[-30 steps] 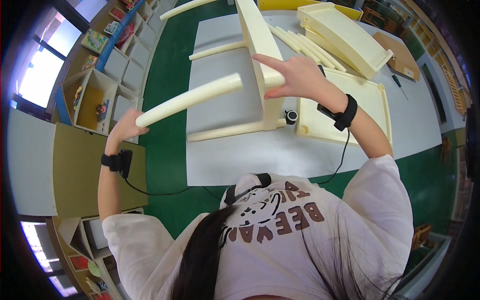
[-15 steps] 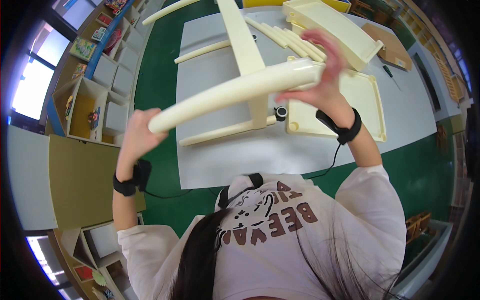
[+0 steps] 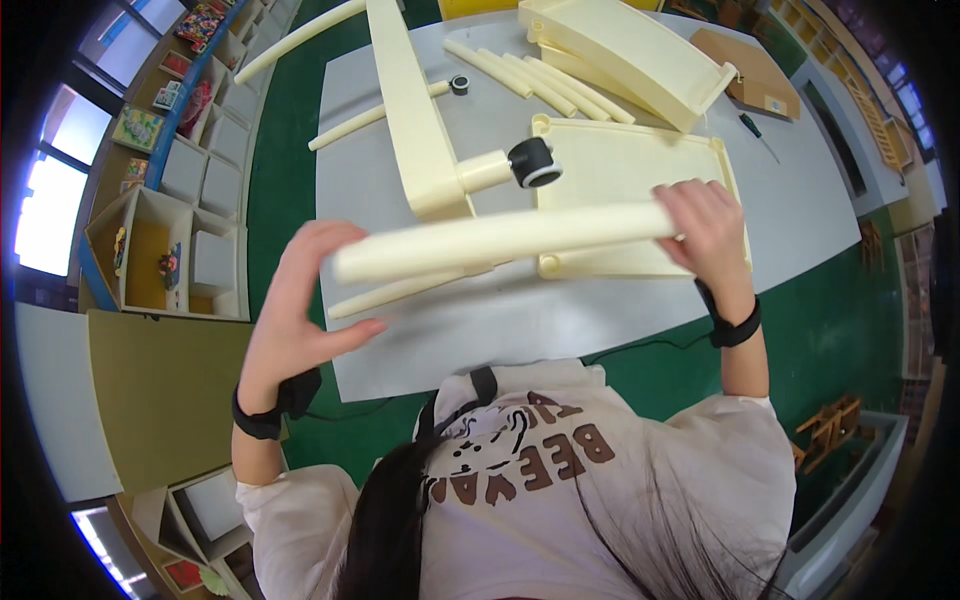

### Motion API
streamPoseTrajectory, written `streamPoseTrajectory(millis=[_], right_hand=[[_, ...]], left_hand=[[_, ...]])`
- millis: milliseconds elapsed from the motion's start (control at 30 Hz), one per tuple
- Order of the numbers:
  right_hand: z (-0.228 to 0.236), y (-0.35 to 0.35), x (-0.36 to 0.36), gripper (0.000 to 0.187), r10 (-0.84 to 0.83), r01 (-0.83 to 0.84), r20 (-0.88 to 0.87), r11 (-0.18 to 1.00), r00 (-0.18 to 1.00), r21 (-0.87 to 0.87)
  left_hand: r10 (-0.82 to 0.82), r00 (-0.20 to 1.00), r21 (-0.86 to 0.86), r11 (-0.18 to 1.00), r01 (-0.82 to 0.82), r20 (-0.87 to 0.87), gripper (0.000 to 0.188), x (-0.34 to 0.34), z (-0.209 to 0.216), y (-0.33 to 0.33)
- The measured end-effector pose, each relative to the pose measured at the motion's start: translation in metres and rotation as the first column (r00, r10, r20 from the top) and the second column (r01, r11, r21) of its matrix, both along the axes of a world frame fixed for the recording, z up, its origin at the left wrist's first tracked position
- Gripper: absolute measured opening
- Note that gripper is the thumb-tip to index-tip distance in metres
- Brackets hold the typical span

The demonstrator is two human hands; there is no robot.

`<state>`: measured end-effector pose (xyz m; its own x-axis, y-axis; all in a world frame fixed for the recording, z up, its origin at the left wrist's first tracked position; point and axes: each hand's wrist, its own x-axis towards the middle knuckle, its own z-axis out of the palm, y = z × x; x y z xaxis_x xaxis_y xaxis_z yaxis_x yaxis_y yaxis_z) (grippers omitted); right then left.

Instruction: Assembling or disassembling a modular plastic shelving unit by connecting and disconnecting plastic poles and shelves.

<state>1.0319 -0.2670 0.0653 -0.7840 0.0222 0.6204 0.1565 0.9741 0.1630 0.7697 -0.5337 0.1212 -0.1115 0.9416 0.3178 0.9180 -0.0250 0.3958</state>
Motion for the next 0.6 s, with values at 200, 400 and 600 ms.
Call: streamPoseTrajectory(millis=[200, 400, 600], right_hand=[[-0.060, 0.087, 0.017, 0.035, -0.346, 0.364, 0.177, 0.605, 0.921, -0.708], [-0.136, 0.163, -0.047, 0.040, -0.359, 0.430, 0.243, 0.662, 0.901, -0.614], [-0.186, 0.208, -0.120, 0.034, -0.190, 0.462, 0.469, 0.673, 0.863, -0.577]], left_hand=[[0.371, 0.781, -0.098, 0.922, -0.375, 0.503, 0.045, -0.070, -0.067, -0.031], [0.336, 0.923, -0.216, 0.931, -0.295, 0.186, 0.052, -0.082, -0.203, -0.032], [0.255, 0.961, -0.459, 0.845, -0.275, -0.106, 0.058, -0.064, -0.269, -0.023]])
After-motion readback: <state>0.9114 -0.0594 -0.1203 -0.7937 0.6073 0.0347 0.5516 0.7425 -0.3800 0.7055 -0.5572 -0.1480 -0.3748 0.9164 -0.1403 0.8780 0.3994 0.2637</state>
